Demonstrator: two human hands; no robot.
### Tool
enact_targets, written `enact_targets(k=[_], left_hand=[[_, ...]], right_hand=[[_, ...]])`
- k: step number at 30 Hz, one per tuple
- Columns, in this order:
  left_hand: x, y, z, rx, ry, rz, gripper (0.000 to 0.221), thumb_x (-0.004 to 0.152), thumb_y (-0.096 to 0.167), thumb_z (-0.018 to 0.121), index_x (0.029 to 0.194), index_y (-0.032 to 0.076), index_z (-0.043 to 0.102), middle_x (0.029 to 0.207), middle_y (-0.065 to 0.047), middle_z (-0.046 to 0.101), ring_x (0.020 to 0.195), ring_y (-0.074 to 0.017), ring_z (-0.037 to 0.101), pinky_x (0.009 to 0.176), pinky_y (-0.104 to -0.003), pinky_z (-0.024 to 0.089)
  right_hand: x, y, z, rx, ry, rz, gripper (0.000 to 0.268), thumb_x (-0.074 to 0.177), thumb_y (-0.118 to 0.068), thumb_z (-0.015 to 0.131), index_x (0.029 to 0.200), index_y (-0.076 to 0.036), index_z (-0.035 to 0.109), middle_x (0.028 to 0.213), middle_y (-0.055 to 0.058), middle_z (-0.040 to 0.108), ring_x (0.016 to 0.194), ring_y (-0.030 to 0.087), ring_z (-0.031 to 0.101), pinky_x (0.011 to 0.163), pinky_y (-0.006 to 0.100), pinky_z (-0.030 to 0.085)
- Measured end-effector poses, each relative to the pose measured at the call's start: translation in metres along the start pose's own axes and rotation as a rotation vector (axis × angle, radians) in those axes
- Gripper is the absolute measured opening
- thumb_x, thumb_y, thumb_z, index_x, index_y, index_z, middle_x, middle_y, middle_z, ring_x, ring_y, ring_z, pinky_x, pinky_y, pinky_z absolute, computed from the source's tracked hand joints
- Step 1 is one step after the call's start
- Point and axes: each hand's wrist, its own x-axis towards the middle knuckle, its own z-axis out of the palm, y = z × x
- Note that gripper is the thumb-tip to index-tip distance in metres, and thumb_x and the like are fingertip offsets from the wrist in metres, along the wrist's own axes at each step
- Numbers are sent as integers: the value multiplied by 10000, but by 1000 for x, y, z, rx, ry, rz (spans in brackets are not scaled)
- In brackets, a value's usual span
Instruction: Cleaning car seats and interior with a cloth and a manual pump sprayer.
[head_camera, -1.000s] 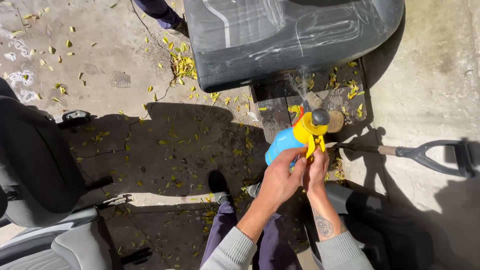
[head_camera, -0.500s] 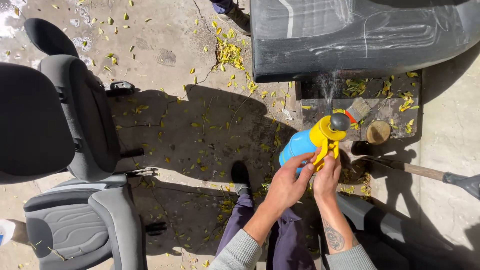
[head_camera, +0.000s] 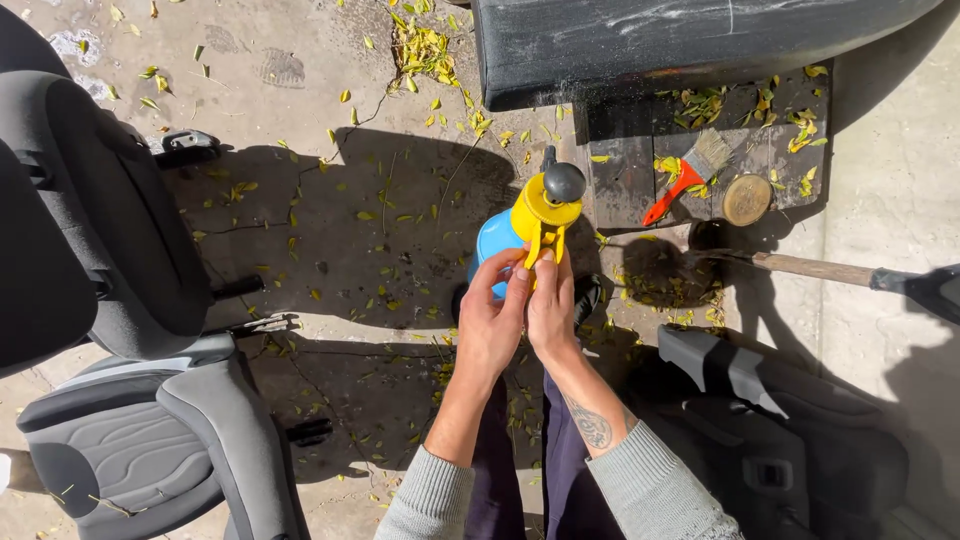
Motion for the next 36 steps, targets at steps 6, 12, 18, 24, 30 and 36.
enact_targets(k=[6, 12, 18, 24, 30, 36], left_hand=[[0, -17, -19, -37, 53, 54, 327, 1029, 269, 610, 1288, 72, 649, 1114, -99, 747, 959, -132, 729, 780, -289, 609], [10, -28, -6, -55, 21, 18, 327, 1026, 260, 618, 1295, 75, 638, 1105, -107, 737, 927, -122, 721, 735, -278, 604], [16, -25, 27, -51, -71, -34, 331, 1004, 224, 631, 1304, 85, 629, 1084, -75, 722, 819, -94, 684, 644, -260, 579], [24, -47, 40, -121, -85, 81, 309, 1036, 197, 640, 1317, 70, 635, 1132, -74, 702, 921, -75, 672, 712, -254, 600], [26, -56, 19, -94, -33, -17, 313, 1015, 202, 645, 1296, 65, 630, 1112, -67, 702, 867, -78, 667, 663, -243, 579], [29, -55, 0, 88, 64, 89, 291, 1044, 210, 634, 1301, 76, 607, 1284, -130, 624, 1034, -192, 654, 797, -320, 569]], right_hand=[[-4, -7, 24, -5, -110, 13, 341, 1112, -251, 369, 1329, -46, 533, 1138, 37, 610, 970, 113, 577, 846, 287, 503], [3, -6, 10, -64, -126, 7, 336, 1108, -241, 367, 1321, -42, 534, 1141, 38, 615, 977, 115, 585, 860, 292, 509], [13, 6, -32, -66, -71, -25, 312, 1135, -249, 362, 1244, -28, 553, 1010, 42, 602, 900, 125, 574, 809, 307, 509], [23, 11, -41, -125, 10, -2, 322, 1112, -245, 359, 1237, -22, 555, 1028, 51, 622, 881, 131, 604, 804, 304, 528], [22, 29, -27, -51, -111, 58, 331, 1108, -243, 348, 1270, -25, 538, 1072, 53, 612, 894, 131, 608, 804, 313, 540], [23, 28, -17, -116, -235, 49, 385, 1137, -297, 356, 1382, -37, 500, 1161, 46, 619, 1023, 110, 598, 902, 306, 524]])
